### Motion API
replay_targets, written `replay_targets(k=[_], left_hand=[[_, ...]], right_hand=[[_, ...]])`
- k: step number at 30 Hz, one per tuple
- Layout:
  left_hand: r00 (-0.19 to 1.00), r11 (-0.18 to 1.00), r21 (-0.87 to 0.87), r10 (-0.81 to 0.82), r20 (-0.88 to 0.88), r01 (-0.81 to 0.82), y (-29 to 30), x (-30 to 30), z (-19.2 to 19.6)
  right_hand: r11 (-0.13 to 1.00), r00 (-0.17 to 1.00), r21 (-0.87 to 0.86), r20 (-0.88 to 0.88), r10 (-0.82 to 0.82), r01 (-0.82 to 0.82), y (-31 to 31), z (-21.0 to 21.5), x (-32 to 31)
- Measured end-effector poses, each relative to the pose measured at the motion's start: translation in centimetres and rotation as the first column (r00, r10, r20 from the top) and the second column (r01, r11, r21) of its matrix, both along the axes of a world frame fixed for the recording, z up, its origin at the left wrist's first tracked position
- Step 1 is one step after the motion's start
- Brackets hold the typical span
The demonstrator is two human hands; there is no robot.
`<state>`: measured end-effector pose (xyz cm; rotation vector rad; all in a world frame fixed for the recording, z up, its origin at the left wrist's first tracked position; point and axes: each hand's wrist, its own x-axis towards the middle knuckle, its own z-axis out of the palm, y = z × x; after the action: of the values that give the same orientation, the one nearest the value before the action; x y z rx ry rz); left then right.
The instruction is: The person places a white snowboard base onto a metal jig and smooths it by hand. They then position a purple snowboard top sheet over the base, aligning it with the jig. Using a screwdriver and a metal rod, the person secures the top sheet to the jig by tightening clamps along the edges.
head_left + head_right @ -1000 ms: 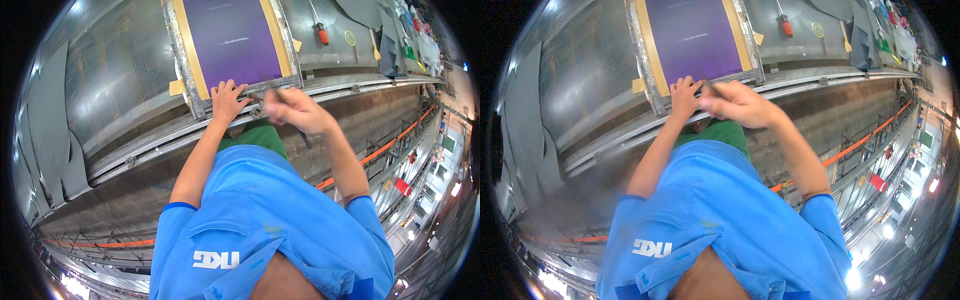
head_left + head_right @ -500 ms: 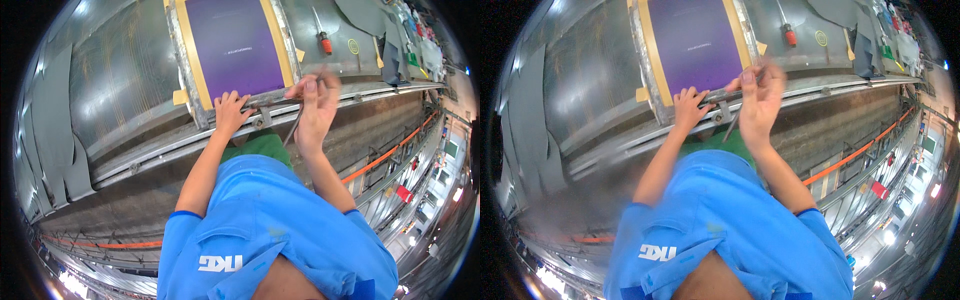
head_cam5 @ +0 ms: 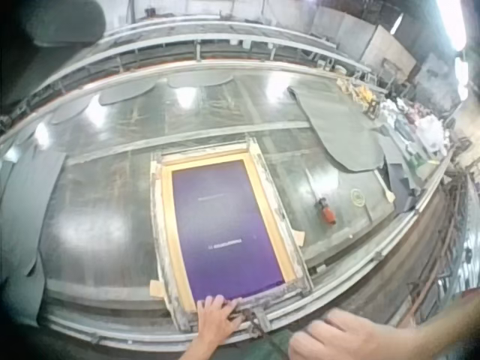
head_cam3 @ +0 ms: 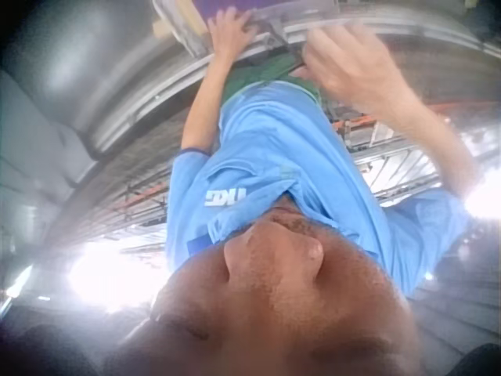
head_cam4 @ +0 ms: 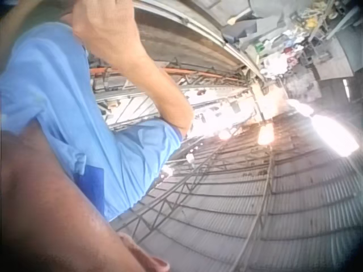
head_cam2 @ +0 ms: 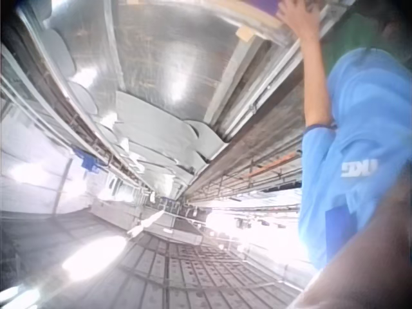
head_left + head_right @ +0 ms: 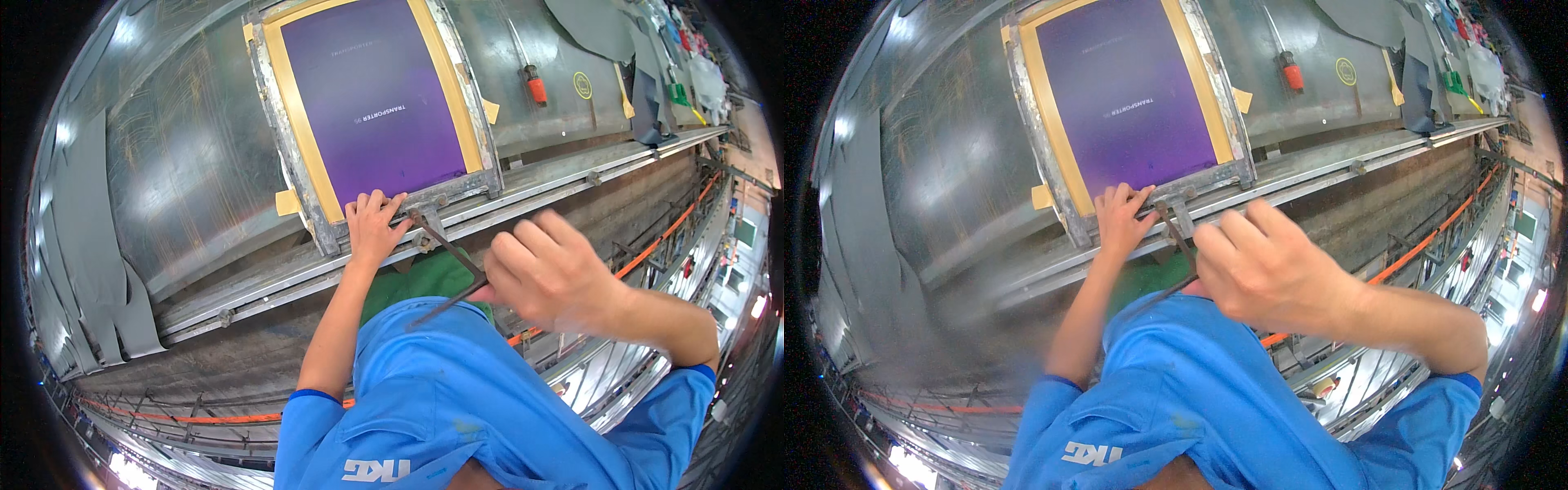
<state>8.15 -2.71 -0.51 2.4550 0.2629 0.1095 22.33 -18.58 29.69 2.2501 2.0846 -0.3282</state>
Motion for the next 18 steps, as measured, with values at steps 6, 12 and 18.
replay_targets(k=[6,12,18], left_hand=[[1.000,0.999,0.016,0.027,0.013,-0.027,-0.1,-0.1,-0.1],[1.000,1.000,-0.009,0.026,0.010,-0.026,0.2,-0.2,-0.1],[1.000,1.000,-0.006,0.026,0.016,-0.026,0.2,0.1,0.1]], right_hand=[[0.950,0.930,-0.180,-0.223,-0.294,0.257,0.0,-0.2,-1.6],[0.979,0.931,-0.089,-0.334,0.145,-0.185,1.6,0.6,1.6],[0.831,0.832,0.087,-0.042,0.554,-0.549,3.5,-0.1,4.4]])
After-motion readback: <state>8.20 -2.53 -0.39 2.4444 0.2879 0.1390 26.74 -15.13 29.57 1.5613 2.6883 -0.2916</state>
